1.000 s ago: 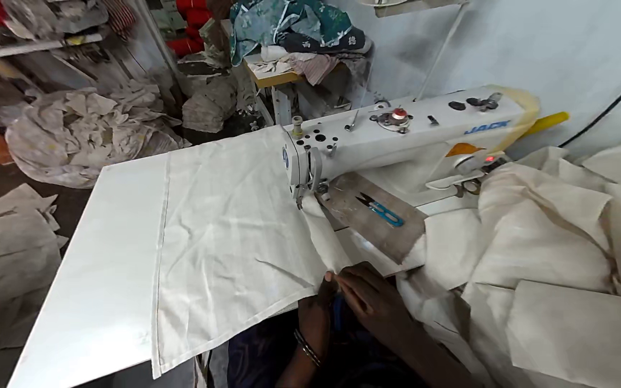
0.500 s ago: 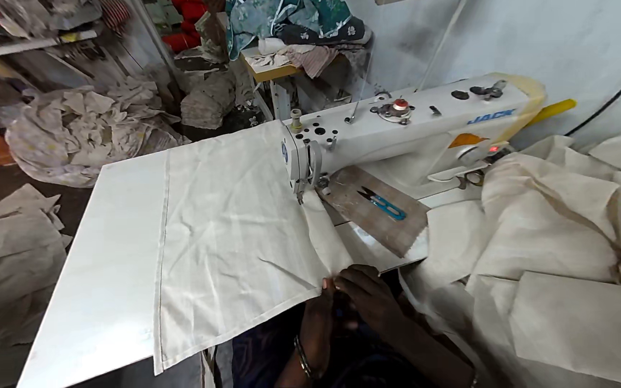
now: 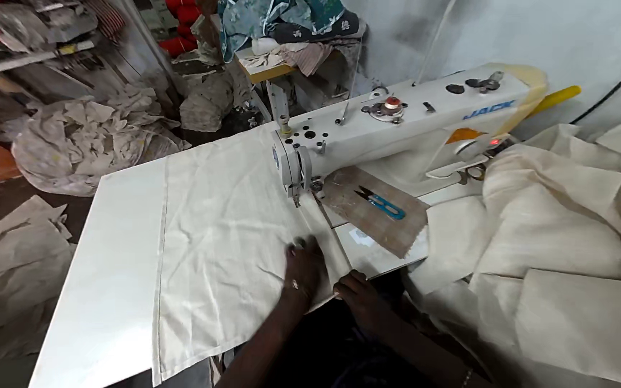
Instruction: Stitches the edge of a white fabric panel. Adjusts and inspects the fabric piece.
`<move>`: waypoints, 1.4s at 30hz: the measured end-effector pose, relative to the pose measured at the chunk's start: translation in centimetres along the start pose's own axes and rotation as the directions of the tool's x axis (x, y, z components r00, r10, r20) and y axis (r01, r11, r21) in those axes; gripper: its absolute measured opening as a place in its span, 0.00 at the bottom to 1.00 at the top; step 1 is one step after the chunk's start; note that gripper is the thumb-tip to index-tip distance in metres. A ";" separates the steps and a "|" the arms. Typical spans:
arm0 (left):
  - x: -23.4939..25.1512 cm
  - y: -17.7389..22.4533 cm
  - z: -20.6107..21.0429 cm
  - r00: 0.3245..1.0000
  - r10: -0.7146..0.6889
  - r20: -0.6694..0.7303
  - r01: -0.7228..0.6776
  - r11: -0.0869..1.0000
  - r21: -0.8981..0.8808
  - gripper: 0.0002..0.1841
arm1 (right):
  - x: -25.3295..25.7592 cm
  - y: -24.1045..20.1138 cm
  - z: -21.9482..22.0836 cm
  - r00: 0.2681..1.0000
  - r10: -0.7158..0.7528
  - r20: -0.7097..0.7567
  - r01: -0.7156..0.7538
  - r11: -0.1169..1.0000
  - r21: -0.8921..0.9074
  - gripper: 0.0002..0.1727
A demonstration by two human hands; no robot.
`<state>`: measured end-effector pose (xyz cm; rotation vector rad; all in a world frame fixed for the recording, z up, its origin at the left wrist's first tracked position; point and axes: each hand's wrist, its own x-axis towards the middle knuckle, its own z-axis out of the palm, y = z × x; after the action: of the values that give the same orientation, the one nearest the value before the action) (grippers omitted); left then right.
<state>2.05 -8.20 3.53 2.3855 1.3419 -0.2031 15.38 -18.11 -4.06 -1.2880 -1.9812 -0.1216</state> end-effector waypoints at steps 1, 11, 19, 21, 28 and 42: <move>-2.4 0.8 1.0 0.995 0.101 -0.018 -0.100 0.995 0.018 0.17 | 0.0 0.0 -0.1 1.000 0.009 -0.001 -0.009 1.000 -0.003 0.09; -0.9 -2.1 1.9 0.931 0.120 -0.344 -0.206 0.952 -0.225 0.29 | 0.3 -0.9 -0.1 0.997 0.046 0.058 -0.045 0.999 -0.017 0.10; 2.5 -1.5 0.9 0.995 -0.076 -0.060 0.070 0.993 -0.099 0.36 | 3.3 0.0 0.9 0.994 0.082 0.074 -0.081 0.997 -0.019 0.09; 1.9 -2.1 1.4 0.959 -0.067 -0.274 -0.008 0.965 -0.263 0.27 | 4.5 0.6 1.4 0.992 0.100 0.081 -0.101 0.995 0.004 0.08; 1.3 -6.8 3.0 0.827 0.093 -0.554 -0.432 0.736 -0.521 0.13 | 7.8 3.1 2.7 0.984 0.145 0.105 -0.156 0.983 0.099 0.06; 8.2 -11.0 -2.2 0.846 0.218 -0.487 -0.463 0.754 -0.466 0.14 | 14.2 7.0 5.7 0.971 0.147 0.190 -0.159 0.986 0.046 0.08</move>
<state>-2.98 4.24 0.00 2.1370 0.8845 0.7472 15.13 -1.49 -1.20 -1.4516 -2.0144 0.1378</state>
